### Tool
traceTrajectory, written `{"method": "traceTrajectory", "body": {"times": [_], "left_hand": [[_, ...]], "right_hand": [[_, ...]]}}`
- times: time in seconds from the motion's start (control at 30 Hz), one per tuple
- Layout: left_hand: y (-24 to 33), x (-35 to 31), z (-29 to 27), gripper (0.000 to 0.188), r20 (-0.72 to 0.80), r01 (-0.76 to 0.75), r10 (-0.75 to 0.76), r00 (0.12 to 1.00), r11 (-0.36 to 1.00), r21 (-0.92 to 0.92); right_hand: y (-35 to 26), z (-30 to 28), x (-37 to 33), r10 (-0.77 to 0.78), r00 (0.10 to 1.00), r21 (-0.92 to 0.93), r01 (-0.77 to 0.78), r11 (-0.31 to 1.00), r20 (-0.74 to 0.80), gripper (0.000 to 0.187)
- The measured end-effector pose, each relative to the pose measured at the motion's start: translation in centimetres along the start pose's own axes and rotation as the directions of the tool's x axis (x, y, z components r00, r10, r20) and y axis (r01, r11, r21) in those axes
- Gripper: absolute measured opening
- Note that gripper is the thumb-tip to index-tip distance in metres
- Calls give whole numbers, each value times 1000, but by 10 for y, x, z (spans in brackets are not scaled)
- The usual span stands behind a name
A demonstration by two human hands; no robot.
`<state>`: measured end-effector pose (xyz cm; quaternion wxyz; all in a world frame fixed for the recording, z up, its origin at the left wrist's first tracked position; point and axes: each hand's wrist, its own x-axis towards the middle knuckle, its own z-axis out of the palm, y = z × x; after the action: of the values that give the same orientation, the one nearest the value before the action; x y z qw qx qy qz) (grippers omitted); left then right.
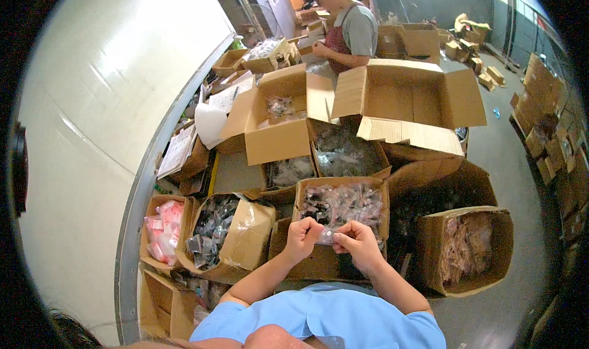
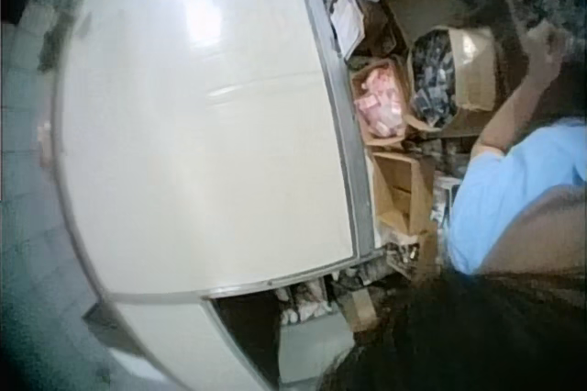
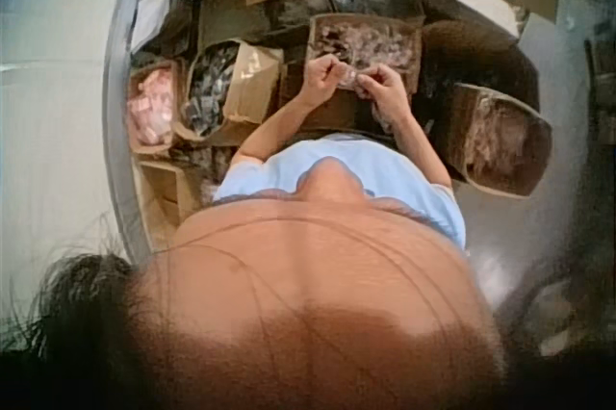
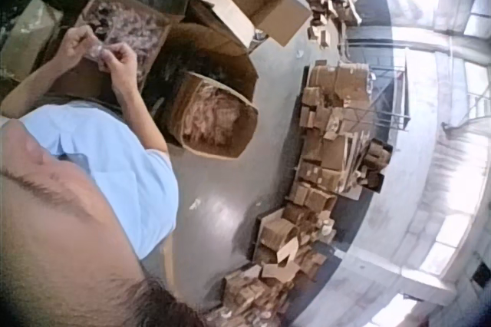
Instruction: Sorting small mechanical components from bulk containers into smaller organized boxes.
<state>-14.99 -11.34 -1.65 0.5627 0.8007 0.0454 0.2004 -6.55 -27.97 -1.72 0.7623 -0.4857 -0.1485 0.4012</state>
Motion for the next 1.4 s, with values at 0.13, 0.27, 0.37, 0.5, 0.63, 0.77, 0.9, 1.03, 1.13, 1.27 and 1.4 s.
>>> {"method": "traceTrajectory", "body": {"times": [0.13,0.27,0.37,0.5,0.63,0.77,0.9,1.03,1.13,1.27,1.4], "left_hand": [[-11,-7,10,17,-37,178,-226,973,847,-500],[-5,-10,23,14,-117,212,-409,905,672,-709],[-18,-12,22,17,-154,126,-300,941,736,-665],[-29,-8,24,20,-166,89,-332,928,633,-769],[-27,-3,28,20,-98,143,-436,894,486,-862],[-4,5,29,20,-57,226,-611,789,376,-899],[-31,4,31,26,-23,170,-524,851,316,-933],[-29,9,28,39,47,215,-523,851,266,-940],[-21,12,26,38,62,263,-618,783,239,-935],[-17,12,26,6,117,181,-610,784,44,-982],[-31,11,28,15,117,171,-589,800,37,-985]], "right_hand": [[5,3,3,22,999,36,-20,999,-49,9],[4,9,7,19,993,104,-7,995,-114,11],[6,10,10,14,996,23,-12,1000,-91,12],[10,9,21,-81,995,-96,75,993,-60,12],[2,15,28,-53,998,-131,47,990,-40,14],[4,6,42,-83,995,-82,79,993,-48,17],[-3,8,43,-25,999,-96,21,995,-35,18],[-5,13,49,-1,999,-154,-5,988,-38,19],[-8,18,53,-5,999,-148,0,989,-40,20],[-11,19,55,-29,998,-149,22,989,-48,20],[-9,18,53,-24,999,-170,19,985,-27,20]]}}
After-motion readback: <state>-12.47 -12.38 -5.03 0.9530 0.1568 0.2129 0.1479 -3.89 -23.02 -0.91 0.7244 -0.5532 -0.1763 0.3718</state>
